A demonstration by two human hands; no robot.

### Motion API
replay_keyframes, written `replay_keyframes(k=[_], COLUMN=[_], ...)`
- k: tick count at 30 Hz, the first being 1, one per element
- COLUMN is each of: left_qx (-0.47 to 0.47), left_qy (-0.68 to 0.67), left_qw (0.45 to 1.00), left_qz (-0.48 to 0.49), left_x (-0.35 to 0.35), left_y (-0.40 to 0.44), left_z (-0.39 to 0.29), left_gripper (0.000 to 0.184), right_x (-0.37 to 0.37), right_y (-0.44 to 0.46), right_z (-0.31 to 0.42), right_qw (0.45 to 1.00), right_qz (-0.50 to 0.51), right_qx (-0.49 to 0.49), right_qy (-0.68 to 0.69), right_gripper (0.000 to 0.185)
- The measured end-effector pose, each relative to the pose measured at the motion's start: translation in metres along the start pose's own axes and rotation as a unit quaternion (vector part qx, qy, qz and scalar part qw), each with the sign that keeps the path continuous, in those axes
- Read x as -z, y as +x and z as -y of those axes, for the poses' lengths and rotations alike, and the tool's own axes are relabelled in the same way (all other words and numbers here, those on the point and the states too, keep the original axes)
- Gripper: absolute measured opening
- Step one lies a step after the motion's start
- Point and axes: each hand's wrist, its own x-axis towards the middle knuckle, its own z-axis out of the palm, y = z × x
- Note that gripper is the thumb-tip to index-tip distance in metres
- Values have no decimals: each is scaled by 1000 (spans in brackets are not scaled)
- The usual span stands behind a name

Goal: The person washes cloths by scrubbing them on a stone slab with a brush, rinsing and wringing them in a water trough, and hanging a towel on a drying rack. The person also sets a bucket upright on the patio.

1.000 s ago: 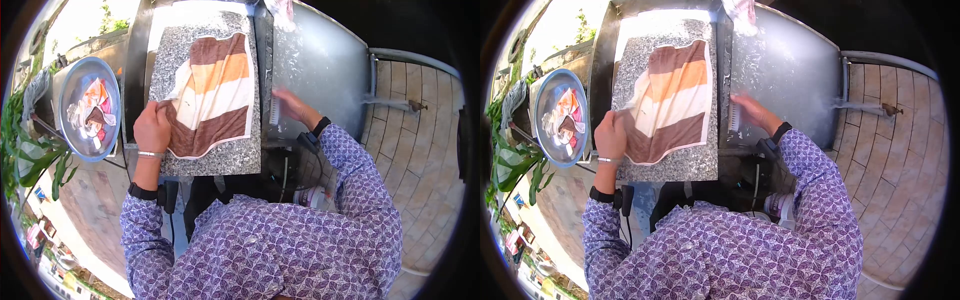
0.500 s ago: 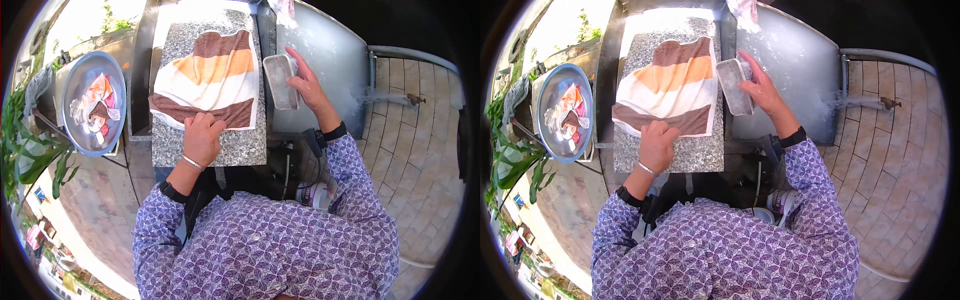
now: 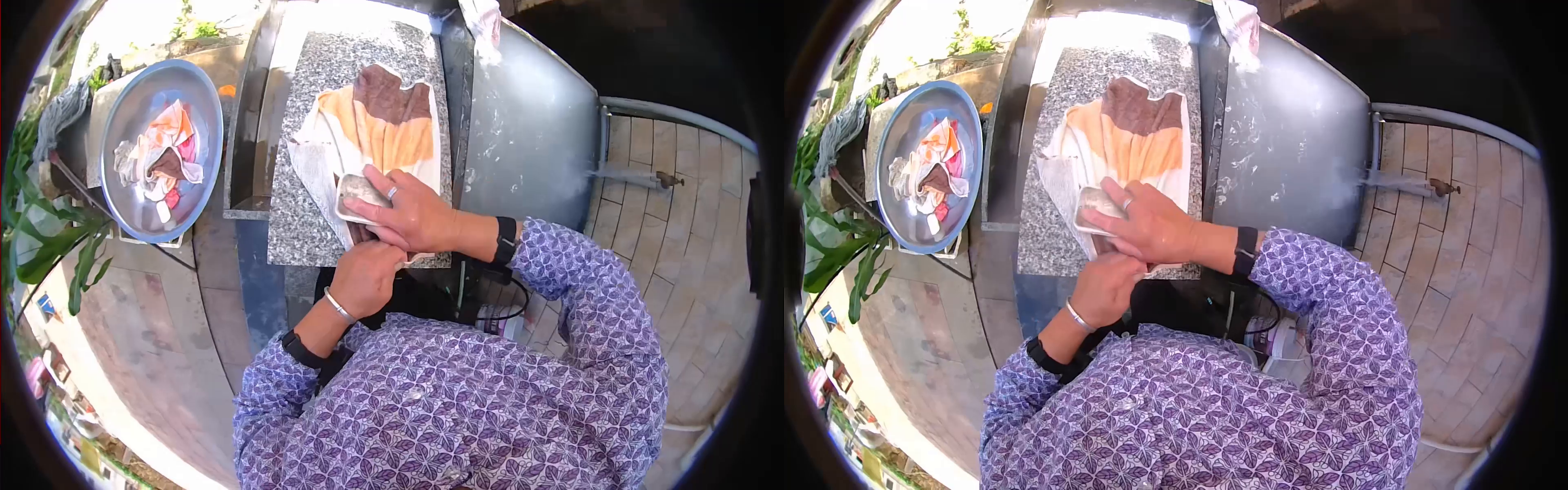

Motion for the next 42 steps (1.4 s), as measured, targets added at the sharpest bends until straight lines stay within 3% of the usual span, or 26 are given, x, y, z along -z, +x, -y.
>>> replay_keyframes(k=[1,2,3,5,6,7,10,11,15,18,20,22,23,26,27,29,30,32,34,36,37,39,41,42], left_qx=[19,31,33,62,87,80,93,83,72,76,69,66,64,94,93,100,100,103,92,97,95,105,113,118], left_qy=[-7,-9,-47,-51,-54,-59,-64,-59,-9,-15,-14,-28,-36,-65,-67,-67,-67,-58,-52,-59,-58,-62,-52,-44], left_qw=[1000,999,998,997,995,995,993,994,997,997,997,997,997,993,993,993,993,993,994,994,994,992,992,992], left_qz=[17,29,17,16,14,-8,-23,-30,-5,-32,-36,-35,-33,-2,-7,-5,-1,-14,-12,-2,1,16,21,16], left_x=[0,2,3,3,5,6,19,23,24,21,22,23,23,29,28,29,27,25,28,26,28,29,27,26], left_y=[-8,-9,-8,-4,-5,-6,-17,-20,-24,-23,-27,-24,-25,-20,-17,-17,-18,-18,-17,-18,-15,-15,-13,-13], left_z=[-3,0,4,2,-1,-1,1,0,-1,-2,-4,-2,-3,0,1,-1,-2,-3,-4,-2,0,-2,1,-2], left_gripper=[15,15,13,11,11,10,12,12,12,12,11,11,11,9,9,8,8,5,6,7,7,7,7,7], right_x=[-3,-1,-1,-15,-14,-20,14,12,-13,-21,-10,23,24,9,3,-14,-27,-5,1,22,18,3,-14,-23], right_y=[-2,29,64,117,130,131,89,90,94,154,143,83,57,8,35,90,100,102,55,-4,0,13,72,94], right_z=[12,-17,-48,-108,-126,-136,-30,-31,-54,-129,-110,-17,-5,-4,-36,-106,-137,-129,-61,17,7,-27,-106,-137], right_qw=[990,997,996,973,966,975,997,997,995,959,972,997,996,997,998,965,961,959,988,998,998,999,970,956], right_qz=[-17,-37,5,-32,10,10,14,22,21,35,55,20,26,15,-13,-34,-53,32,-4,8,6,18,-24,-24], right_qx=[136,69,-91,-209,-256,-214,-55,-53,-79,-262,-220,-56,-61,73,-68,-254,-250,-279,-149,43,40,-28,-241,-277], right_qy=[31,13,-20,-93,-29,-66,-45,-46,-60,-103,-56,-49,-53,22,-6,-55,-101,-36,-24,42,41,0,-38,-93], right_gripper=[55,55,50,46,45,45,45,45,49,49,51,54,54,53,55,50,48,48,48,50,50,49,47,45])
